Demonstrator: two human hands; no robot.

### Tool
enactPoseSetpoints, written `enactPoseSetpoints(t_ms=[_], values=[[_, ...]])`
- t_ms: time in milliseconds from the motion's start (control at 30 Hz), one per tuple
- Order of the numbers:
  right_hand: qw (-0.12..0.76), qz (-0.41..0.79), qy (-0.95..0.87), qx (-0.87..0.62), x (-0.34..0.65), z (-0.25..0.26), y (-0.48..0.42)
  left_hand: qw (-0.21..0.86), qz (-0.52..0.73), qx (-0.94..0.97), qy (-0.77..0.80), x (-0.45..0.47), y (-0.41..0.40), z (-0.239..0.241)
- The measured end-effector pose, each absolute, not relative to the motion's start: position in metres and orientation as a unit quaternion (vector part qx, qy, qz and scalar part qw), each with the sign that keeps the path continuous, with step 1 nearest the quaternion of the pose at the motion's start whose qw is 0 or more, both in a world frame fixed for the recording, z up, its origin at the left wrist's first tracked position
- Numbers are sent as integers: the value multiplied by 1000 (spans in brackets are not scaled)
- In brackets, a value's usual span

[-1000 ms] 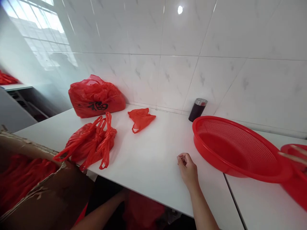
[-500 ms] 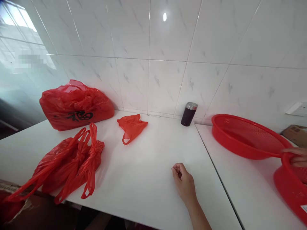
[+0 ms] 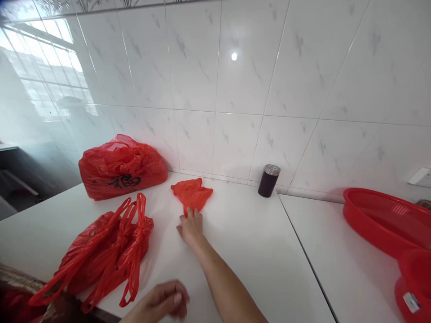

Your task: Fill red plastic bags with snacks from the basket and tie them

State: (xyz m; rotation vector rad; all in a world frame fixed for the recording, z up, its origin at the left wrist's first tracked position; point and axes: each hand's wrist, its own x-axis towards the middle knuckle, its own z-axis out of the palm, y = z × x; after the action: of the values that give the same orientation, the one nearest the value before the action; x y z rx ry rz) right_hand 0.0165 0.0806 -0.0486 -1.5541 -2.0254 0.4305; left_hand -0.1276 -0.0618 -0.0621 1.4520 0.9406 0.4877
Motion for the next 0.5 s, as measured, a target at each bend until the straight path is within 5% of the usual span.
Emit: enactPoseSetpoints(t_ms=[167,267,500], values=[[359,178,-699,-593,68,-42,62,264,477,653,526,-123,-5,-47],[413,206,-684,-564,96,-32,19,34,448,696,560,-100,23,-41],[503,263,-572,-592,145,-18,-71,8,271,745,609,-65,69,-48]])
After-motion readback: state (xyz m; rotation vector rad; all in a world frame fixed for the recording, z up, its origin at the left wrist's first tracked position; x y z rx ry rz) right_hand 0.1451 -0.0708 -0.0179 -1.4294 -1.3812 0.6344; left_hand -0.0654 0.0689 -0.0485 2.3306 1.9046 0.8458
